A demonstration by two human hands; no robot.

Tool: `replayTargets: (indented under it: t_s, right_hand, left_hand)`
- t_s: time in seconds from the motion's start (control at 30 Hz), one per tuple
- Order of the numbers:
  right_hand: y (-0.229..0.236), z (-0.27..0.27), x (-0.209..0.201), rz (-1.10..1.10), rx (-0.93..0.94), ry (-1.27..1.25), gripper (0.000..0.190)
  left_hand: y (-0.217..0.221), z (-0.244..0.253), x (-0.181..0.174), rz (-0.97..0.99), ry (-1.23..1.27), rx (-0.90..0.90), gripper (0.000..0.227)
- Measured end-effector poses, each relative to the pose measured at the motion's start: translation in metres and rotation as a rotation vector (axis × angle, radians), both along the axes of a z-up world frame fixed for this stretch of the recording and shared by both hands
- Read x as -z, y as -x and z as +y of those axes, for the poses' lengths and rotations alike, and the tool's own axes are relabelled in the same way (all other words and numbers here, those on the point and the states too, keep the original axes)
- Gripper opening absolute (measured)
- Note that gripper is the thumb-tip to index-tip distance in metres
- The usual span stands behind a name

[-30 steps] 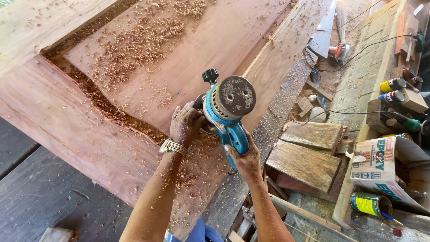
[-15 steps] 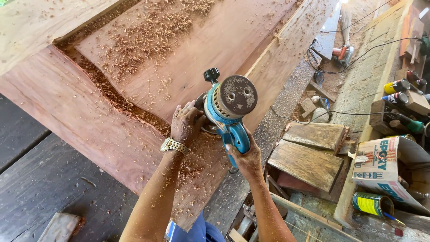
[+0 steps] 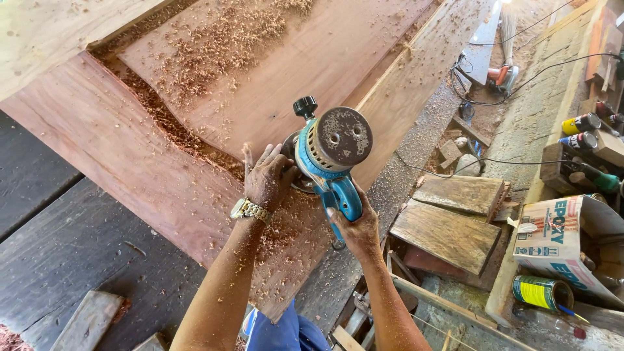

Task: Using an electric wood router to carve a decorative groove into a large wooden panel.

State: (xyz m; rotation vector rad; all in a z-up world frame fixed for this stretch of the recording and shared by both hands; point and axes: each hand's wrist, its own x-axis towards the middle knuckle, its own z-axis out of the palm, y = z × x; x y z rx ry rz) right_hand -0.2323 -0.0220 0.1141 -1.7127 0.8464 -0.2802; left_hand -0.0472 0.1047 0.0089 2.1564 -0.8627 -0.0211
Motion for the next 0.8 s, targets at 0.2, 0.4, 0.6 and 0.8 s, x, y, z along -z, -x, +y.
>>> replayTargets:
  t_s: [0.2,0.4,0.6,0.8]
  right_hand:
    - [0.006,0.006,0.003,-0.016,-0.023,0.022,0.074]
    - [0.008,0.014,-0.002,0.004,-0.036,0.018,0.074]
    - [0.009,0.018,-0.003,0.005,-0.023,-0.036,0.074]
    - [0.015,0.024,-0.004,0.048,-0.032,0.031,0.074]
  left_hand:
    - [0.007,0.010,0.000,0.032,-0.010,-0.019,0.025]
    - [0.012,0.018,-0.010,0.032,-0.009,-0.035,0.025]
    - [0.016,0.024,-0.002,-0.008,-0.017,-0.045,0.026]
    - [0.021,0.033,-0.011,0.001,-0.040,-0.058,0.026]
